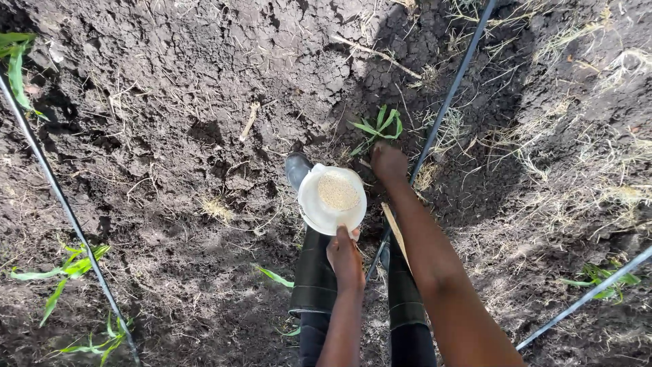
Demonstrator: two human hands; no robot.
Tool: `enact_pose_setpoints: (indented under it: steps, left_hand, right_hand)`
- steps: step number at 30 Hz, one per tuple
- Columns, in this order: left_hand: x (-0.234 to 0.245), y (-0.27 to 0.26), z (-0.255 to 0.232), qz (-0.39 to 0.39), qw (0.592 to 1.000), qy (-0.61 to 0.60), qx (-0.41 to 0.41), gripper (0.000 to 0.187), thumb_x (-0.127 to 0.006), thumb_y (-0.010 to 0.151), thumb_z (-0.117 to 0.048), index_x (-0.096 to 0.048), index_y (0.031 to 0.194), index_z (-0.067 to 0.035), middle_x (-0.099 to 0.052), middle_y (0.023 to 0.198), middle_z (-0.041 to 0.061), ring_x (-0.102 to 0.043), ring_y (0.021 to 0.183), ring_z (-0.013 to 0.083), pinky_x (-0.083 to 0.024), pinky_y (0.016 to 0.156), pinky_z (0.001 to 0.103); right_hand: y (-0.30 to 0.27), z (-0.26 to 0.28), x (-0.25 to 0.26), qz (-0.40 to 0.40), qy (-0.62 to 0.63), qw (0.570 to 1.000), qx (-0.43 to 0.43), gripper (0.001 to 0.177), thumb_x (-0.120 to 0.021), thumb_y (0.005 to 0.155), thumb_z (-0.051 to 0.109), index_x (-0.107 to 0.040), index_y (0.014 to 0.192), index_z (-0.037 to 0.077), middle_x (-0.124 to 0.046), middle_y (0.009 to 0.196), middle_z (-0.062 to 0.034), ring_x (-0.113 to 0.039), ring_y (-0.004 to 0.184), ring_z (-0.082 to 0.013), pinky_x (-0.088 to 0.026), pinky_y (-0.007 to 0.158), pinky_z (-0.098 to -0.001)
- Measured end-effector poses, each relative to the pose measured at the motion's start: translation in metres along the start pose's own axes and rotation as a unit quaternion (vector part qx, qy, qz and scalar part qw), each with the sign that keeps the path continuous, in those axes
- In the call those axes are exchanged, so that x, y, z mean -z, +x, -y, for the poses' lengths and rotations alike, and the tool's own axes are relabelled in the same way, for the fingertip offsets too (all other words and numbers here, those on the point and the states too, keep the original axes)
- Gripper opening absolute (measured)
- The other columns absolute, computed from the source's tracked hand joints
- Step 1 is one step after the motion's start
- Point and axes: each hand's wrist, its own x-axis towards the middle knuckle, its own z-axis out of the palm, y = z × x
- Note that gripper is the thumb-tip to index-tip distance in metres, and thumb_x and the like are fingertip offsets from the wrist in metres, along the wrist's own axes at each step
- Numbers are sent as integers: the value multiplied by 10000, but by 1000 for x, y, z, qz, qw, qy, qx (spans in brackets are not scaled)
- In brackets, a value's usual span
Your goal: Applying granular fertilizer to the base of young plants in a garden row using a small hand-held container.
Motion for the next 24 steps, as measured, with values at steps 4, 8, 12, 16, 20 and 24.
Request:
enact_pose_setpoints:
  steps: [4,8,12,16,20,24]
  left_hand:
    - [-10,-28,-50,-12,997,73,-34,460,-588,1111,-399,-686,1376,-36,-772,1133,168,-662,1019,232,-443,973,542]
    - [2,-26,-61,-13,981,169,-91,399,-592,1076,-346,-673,1228,14,-745,1014,223,-659,850,216,-498,821,461]
    - [-6,-35,-88,-46,942,275,-186,244,-668,1082,-243,-720,1086,-5,-716,899,163,-700,751,243,-592,733,399]
    - [2,12,-42,-97,888,341,-293,342,-684,1055,-290,-792,946,16,-774,812,194,-742,644,240,-574,595,288]
    - [12,33,-25,-112,818,409,-388,344,-711,991,-353,-826,831,-71,-782,730,122,-774,632,276,-560,516,336]
    - [1,7,-44,-113,766,443,-453,371,-704,1008,-286,-821,853,31,-767,693,247,-791,667,415,-647,575,372]
  right_hand:
    - [-82,-1,28,10,69,997,-40,330,-611,1094,293,-769,905,73,-744,728,-223,-756,746,-525,-614,787,-531]
    - [-131,-58,-12,26,-50,989,-135,439,-740,940,651,-803,994,220,-821,902,-153,-810,924,-442,-658,820,-569]
    - [-175,0,78,75,-95,989,-89,896,-840,940,263,-411,1713,117,-494,1639,-335,-592,1401,-576,-562,1114,-687]
    - [-179,1,70,-218,37,971,94,318,-782,1050,291,-809,1189,6,-790,1177,-243,-716,1199,-439,-577,1057,-517]
    - [-173,78,128,-222,140,938,225,153,-798,1007,81,-819,1158,97,-819,1151,-126,-775,1121,-341,-663,912,-416]
    - [-134,84,98,-107,18,962,252,137,-752,1020,229,-772,1110,127,-743,1081,-77,-766,1056,-299,-660,837,-394]
